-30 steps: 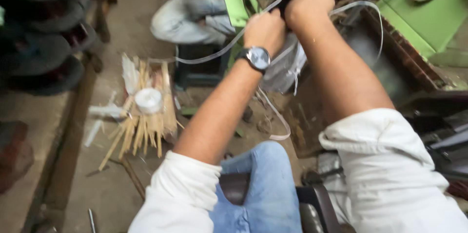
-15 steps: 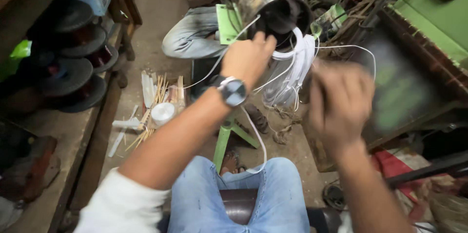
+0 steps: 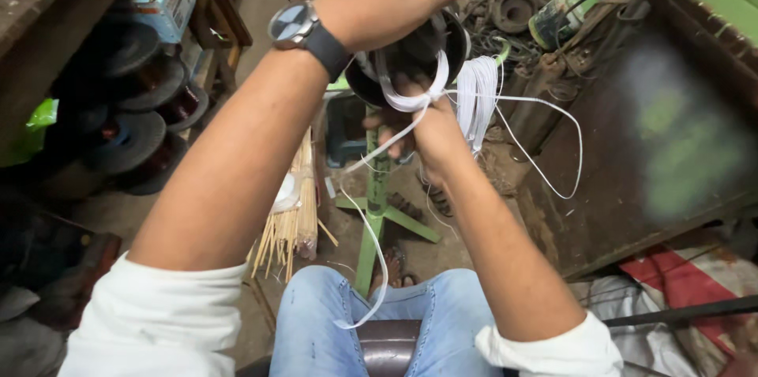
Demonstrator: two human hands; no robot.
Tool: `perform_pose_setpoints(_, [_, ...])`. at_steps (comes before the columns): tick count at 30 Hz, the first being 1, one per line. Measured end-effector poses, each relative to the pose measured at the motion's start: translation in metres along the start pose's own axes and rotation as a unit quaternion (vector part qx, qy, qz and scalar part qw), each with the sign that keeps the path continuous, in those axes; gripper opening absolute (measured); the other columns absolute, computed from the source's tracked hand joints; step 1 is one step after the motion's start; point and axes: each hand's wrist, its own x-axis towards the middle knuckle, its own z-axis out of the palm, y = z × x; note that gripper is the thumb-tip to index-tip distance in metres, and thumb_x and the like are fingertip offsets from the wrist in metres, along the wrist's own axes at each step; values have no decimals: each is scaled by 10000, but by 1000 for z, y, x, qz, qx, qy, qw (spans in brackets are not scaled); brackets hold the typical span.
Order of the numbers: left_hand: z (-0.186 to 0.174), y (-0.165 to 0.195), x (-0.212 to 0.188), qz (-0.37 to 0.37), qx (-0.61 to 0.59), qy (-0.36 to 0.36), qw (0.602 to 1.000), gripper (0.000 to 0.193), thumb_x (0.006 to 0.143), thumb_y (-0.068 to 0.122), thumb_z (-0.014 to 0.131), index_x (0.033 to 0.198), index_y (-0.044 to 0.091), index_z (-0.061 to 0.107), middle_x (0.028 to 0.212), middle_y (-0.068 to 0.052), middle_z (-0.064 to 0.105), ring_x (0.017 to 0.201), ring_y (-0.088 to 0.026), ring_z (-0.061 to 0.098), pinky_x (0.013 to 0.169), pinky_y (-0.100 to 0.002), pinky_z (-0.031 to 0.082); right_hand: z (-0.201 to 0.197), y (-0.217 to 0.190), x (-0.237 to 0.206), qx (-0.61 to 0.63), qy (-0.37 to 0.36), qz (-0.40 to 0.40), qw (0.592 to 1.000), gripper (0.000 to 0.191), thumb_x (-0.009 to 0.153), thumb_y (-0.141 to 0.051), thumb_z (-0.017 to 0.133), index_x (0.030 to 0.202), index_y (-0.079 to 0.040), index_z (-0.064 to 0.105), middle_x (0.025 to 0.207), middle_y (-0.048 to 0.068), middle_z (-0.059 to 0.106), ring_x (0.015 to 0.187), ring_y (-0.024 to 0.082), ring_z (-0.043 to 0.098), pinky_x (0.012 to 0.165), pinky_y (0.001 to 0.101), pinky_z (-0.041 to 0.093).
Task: The person sits at a bench-mounted rotary machine and uses a hammer to strike and seat a wooden-handled tool against the machine's drum. They then take a length of white wire, coil and loop it by hand, and feed the coiled wire into the machine's drum while adjusting it.
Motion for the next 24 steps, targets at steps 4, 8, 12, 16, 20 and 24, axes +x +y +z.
perform_pose_setpoints(4, [3, -9, -2, -117, -60, -93, 987, 486, 1127, 500, 505, 1174, 83, 749, 989, -48, 779, 901, -191, 753, 828, -340, 569, -2, -9, 19, -7, -88, 48, 995, 416, 1074, -330, 515, 1312, 9, 551, 864, 154, 775, 561, 170, 677, 386, 261, 487])
perform_pose_setpoints(8, [3, -6, -6, -146, -49, -96, 983, 493, 1115, 515, 492, 1143, 106, 767, 984, -31, 791, 897, -165, 764, 813, -327, 576, -4, -1, 17, -33, -22, 37, 999, 440, 1047, -311, 517, 1350, 4, 461, 1064, 207, 711, 562, 208, 687, 406, 301, 500])
perform_pose_setpoints(12, [0, -6, -9, -185, -13, -109, 977, 477, 1088, 505, 489, 1079, 145, 802, 898, -55, 772, 814, -185, 732, 772, -335, 553, 1, 17, -9, -307, 91, -337, 885, 404, 1129, -225, 597, 1465, -55, 451, 1388, 100, 589, 999, 271, 723, 826, 364, 572])
perform_pose_setpoints(16, [-1, -10, -16, -162, -35, -80, 983, 460, 1087, 507, 546, 1131, 109, 772, 977, -58, 786, 875, -172, 749, 771, -327, 567, 22, 18, -15, -475, 141, -492, 716, 554, 1020, -213, 755, 1418, 65, 488, 1352, 186, 586, 1142, 411, 716, 958, 462, 586])
perform_pose_setpoints(20, [0, -19, -21, -198, -21, -87, 976, 470, 1086, 487, 598, 1107, 35, 727, 930, -131, 742, 847, -240, 693, 768, -370, 541, 42, -2, -4, -197, 110, -168, 960, 447, 892, -246, 698, 1236, 18, 589, 978, 164, 694, 538, 220, 708, 468, 354, 560])
perform_pose_setpoints(24, [1, -24, -24, -118, -78, -56, 988, 431, 1095, 424, 605, 1228, 30, 721, 1090, -108, 788, 985, -199, 759, 855, -348, 587, 42, -18, -11, -275, 90, -113, 950, 449, 913, -280, 651, 1270, -17, 576, 783, 133, 679, 484, 193, 693, 477, 324, 566])
